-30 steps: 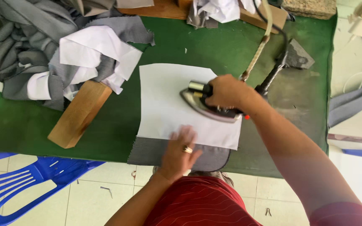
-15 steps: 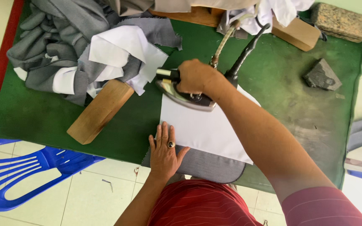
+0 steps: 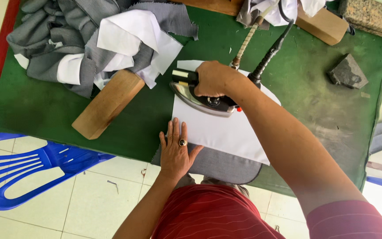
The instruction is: The person irons a piece of gray fabric on a green worktable using a steam iron and a wooden pressing block. They repeatedly smooth the fabric, adjust its position, and press seams to flatten them.
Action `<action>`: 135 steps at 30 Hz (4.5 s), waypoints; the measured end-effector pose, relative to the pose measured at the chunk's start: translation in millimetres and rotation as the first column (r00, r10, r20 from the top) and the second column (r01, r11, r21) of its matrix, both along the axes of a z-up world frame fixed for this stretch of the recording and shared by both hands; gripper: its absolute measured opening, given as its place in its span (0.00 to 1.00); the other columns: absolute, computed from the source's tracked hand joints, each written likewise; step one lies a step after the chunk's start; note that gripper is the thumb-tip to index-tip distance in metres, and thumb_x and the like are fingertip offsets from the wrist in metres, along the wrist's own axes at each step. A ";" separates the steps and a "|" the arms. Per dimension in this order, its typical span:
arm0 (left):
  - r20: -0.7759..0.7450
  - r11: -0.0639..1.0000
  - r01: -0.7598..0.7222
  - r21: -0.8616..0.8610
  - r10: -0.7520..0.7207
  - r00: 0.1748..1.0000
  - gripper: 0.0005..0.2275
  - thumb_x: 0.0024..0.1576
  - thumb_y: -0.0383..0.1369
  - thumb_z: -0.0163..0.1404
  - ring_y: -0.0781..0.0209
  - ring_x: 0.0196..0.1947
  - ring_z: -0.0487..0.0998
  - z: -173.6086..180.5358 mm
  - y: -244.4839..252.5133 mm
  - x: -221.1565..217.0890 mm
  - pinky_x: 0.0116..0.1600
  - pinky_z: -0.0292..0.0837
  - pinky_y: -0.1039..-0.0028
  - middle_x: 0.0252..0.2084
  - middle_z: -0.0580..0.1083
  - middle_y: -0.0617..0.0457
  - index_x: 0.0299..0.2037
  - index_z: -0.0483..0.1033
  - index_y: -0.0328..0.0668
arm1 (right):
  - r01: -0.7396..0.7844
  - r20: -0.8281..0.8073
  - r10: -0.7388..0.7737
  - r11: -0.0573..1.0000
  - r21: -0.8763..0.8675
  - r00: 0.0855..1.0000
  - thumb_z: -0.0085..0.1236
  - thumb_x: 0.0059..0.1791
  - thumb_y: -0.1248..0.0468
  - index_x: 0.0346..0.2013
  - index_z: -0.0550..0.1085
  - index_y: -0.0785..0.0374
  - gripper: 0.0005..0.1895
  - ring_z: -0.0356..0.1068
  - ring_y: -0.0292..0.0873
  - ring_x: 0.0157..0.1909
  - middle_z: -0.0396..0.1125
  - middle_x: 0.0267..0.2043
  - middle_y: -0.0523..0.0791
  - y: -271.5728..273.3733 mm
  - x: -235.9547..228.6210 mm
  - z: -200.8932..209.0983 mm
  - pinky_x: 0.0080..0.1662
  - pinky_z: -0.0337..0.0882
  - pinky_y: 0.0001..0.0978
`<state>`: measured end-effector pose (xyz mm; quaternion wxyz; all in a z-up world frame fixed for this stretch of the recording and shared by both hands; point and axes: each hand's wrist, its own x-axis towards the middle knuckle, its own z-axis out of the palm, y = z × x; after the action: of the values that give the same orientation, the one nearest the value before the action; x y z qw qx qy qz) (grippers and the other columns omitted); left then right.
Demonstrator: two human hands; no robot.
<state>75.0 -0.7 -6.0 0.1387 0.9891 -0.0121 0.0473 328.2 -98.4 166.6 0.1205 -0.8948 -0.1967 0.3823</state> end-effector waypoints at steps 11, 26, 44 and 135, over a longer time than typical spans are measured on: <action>0.078 0.999 0.033 0.024 -0.035 0.996 0.42 0.60 0.63 0.41 0.37 0.77 0.45 -4.8 8.7 -26.1 0.71 0.36 0.36 0.77 0.47 0.35 0.75 0.48 0.39 | -0.111 -0.134 0.097 0.989 -0.101 0.986 0.59 0.42 0.54 0.41 0.82 0.62 0.19 0.77 0.59 0.49 0.76 0.40 0.55 -38.5 -75.5 30.2 0.50 0.76 0.49; 0.114 0.997 0.063 0.049 -0.068 0.991 0.40 0.59 0.62 0.42 0.40 0.77 0.48 0.7 17.0 -53.8 0.71 0.38 0.40 0.78 0.49 0.38 0.74 0.53 0.42 | -0.107 -0.146 0.086 0.984 -0.144 0.986 0.58 0.43 0.50 0.39 0.82 0.58 0.19 0.78 0.57 0.46 0.77 0.38 0.52 -46.5 -106.6 22.8 0.48 0.77 0.47; 0.300 0.973 -0.085 0.213 0.018 0.954 0.36 0.46 0.44 0.70 0.35 0.50 0.70 76.9 187.1 88.0 0.49 0.69 0.49 0.54 0.65 0.37 0.66 0.74 0.39 | 0.072 -0.164 -0.105 0.977 -0.200 0.981 0.54 0.47 0.53 0.40 0.78 0.57 0.14 0.74 0.53 0.43 0.75 0.40 0.49 -108.5 -111.9 32.3 0.42 0.72 0.44; 0.277 0.971 -0.167 0.171 0.115 0.954 0.28 0.60 0.52 0.57 0.41 0.45 0.77 51.7 106.1 149.7 0.43 0.74 0.56 0.55 0.69 0.45 0.68 0.70 0.52 | 0.347 0.087 -0.356 0.933 0.099 0.931 0.48 0.47 0.28 0.47 0.76 0.59 0.38 0.74 0.60 0.53 0.75 0.44 0.55 -84.2 -23.9 1.4 0.54 0.72 0.56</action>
<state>224.7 105.4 45.7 0.0355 0.9809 0.0361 0.1878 304.3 -182.6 167.9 0.2132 -0.9284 -0.0547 0.2994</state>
